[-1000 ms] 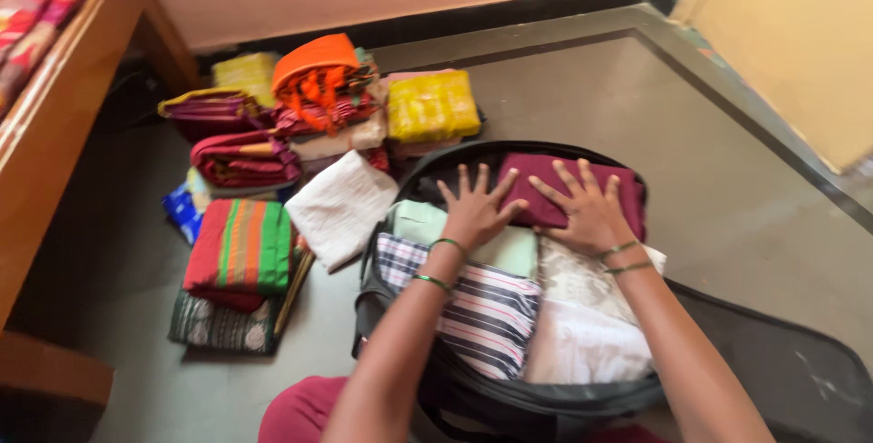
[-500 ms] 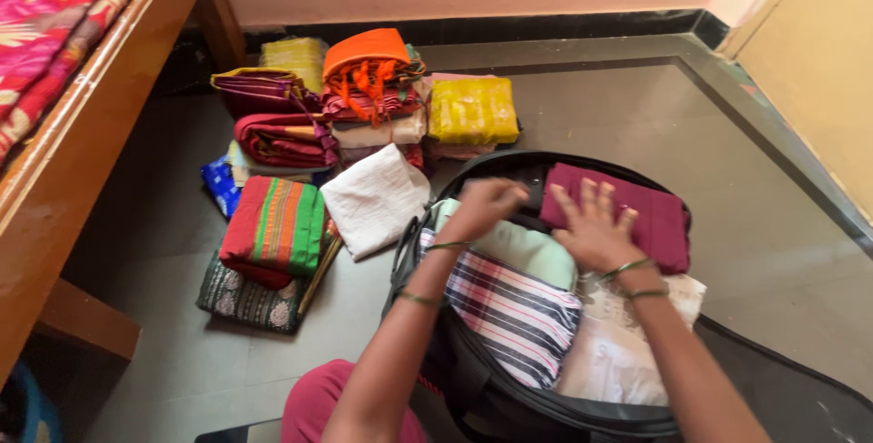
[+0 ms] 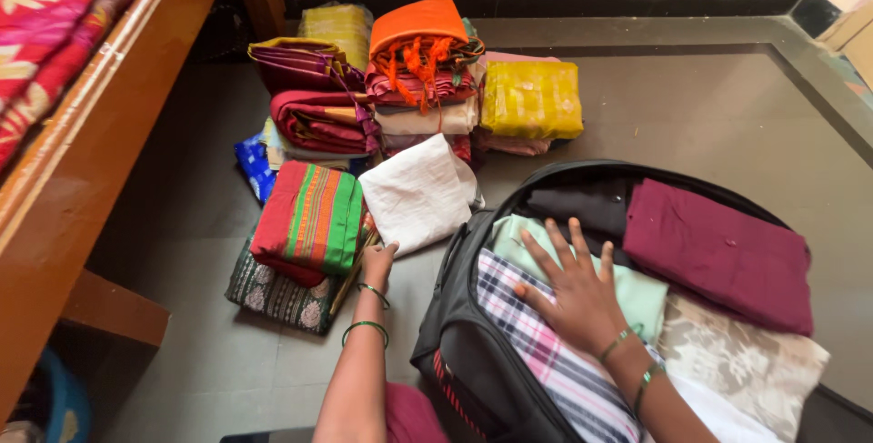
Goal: The person packs various folded clothes, including shirts and patterned fabrics, into a black bag and then zips it closed.
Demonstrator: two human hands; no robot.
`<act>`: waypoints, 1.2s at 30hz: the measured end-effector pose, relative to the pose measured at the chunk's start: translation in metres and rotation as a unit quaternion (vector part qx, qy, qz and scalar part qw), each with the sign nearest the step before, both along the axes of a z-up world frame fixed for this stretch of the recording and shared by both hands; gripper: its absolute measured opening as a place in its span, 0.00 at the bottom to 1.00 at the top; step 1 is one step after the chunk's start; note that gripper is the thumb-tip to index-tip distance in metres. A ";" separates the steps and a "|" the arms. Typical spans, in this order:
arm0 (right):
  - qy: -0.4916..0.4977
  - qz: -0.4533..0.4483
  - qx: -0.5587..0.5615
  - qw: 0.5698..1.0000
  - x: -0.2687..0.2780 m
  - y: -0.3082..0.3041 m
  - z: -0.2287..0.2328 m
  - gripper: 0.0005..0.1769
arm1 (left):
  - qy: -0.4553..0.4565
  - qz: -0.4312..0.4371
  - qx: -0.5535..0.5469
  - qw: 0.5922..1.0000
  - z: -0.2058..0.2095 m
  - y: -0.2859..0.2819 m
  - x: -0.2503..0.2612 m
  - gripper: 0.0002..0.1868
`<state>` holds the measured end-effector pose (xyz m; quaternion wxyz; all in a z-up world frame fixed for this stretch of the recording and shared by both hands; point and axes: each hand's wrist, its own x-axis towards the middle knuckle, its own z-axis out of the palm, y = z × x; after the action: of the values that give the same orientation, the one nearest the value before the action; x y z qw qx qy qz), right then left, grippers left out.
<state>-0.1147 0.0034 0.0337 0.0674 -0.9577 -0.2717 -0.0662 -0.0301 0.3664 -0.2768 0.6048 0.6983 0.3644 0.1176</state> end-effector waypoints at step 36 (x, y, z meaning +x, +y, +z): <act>-0.223 0.116 0.300 0.920 -0.080 -0.017 0.218 0.26 | -0.316 -0.421 -0.235 0.817 0.565 -0.158 -0.173 0.15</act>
<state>-0.1948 -0.0133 0.2516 0.2962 -0.8147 -0.3568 -0.3482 -0.2033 0.2084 0.2882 0.8230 0.5445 -0.1598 -0.0243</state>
